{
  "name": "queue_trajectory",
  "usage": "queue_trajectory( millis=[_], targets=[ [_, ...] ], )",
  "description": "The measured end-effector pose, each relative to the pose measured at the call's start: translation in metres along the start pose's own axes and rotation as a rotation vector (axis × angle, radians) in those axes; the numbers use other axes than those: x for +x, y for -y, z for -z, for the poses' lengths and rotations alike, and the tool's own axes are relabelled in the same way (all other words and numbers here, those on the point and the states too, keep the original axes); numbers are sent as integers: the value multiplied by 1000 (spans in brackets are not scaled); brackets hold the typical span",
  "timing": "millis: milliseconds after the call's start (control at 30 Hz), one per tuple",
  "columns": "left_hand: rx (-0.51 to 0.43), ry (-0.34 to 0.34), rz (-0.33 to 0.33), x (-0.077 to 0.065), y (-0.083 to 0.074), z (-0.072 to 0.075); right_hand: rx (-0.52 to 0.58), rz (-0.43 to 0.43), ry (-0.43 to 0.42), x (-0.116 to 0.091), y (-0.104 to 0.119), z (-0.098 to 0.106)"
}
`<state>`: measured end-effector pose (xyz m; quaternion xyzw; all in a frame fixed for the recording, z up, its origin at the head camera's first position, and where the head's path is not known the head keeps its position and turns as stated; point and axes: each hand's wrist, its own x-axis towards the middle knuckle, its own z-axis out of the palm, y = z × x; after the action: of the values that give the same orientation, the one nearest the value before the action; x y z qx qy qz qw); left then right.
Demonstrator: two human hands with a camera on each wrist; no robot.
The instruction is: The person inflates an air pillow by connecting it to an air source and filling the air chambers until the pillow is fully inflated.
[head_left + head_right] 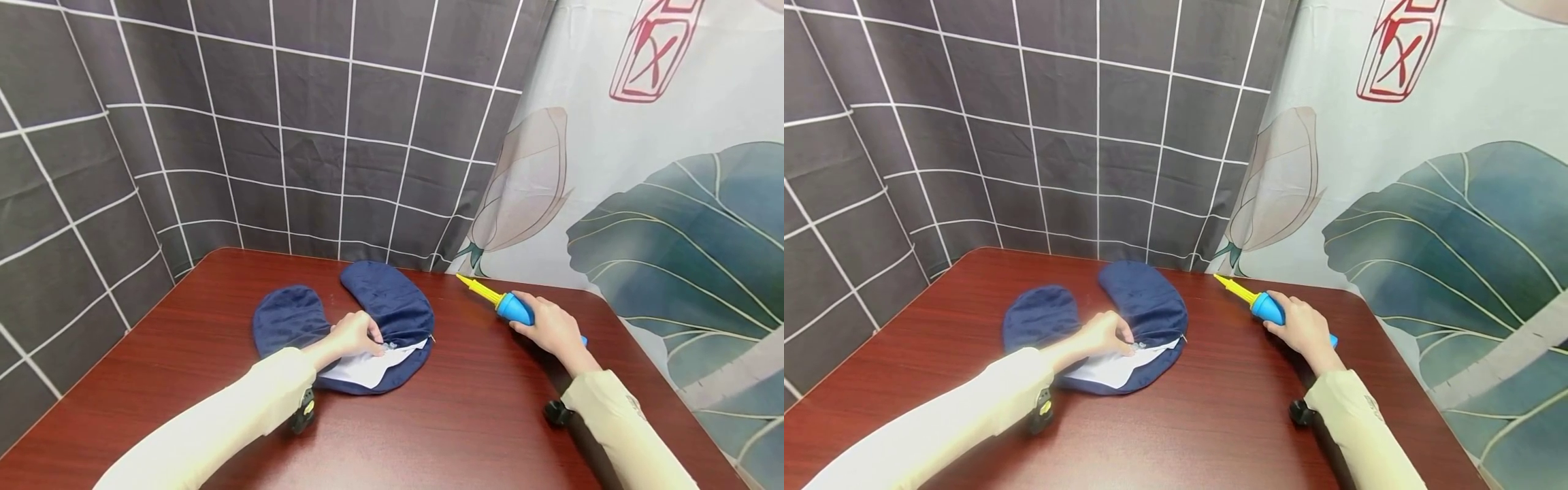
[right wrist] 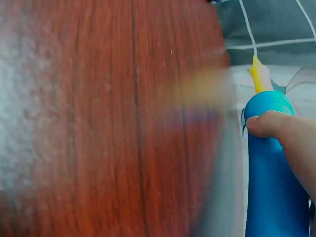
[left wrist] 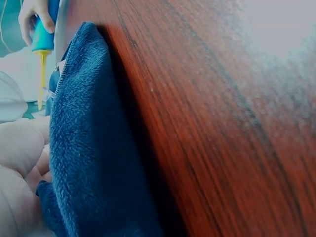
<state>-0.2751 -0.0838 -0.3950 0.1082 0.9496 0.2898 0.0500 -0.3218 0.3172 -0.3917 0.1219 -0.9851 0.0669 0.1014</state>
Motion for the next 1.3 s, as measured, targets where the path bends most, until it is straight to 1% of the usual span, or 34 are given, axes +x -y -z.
queue_trajectory(
  millis=[133,233,333,367,500,567,667,933,1100,1300],
  targets=[
    [18,38,-19,2,2,1,4,4,-18,-2,6,5],
    [16,65,-68,3,4,2,7,14,-32,-5,12,8],
    [4,71,-119,3,7,2,-2,34,-45,-7,18,11],
    [2,71,-125,2,7,3,-7,44,-49,-8,20,11],
    [0,64,-99,1,5,4,-19,77,-68,-12,32,15],
    [0,61,-75,1,4,4,-13,87,-76,-14,38,18],
    [1,63,-56,1,3,3,-5,94,-77,-17,49,23],
    [-3,69,-42,2,3,3,-15,161,-76,-25,73,34],
    [0,67,-35,2,3,3,-10,179,-71,-28,80,37],
    [7,76,-42,2,2,3,1,192,-62,-34,85,42]
  ],
)
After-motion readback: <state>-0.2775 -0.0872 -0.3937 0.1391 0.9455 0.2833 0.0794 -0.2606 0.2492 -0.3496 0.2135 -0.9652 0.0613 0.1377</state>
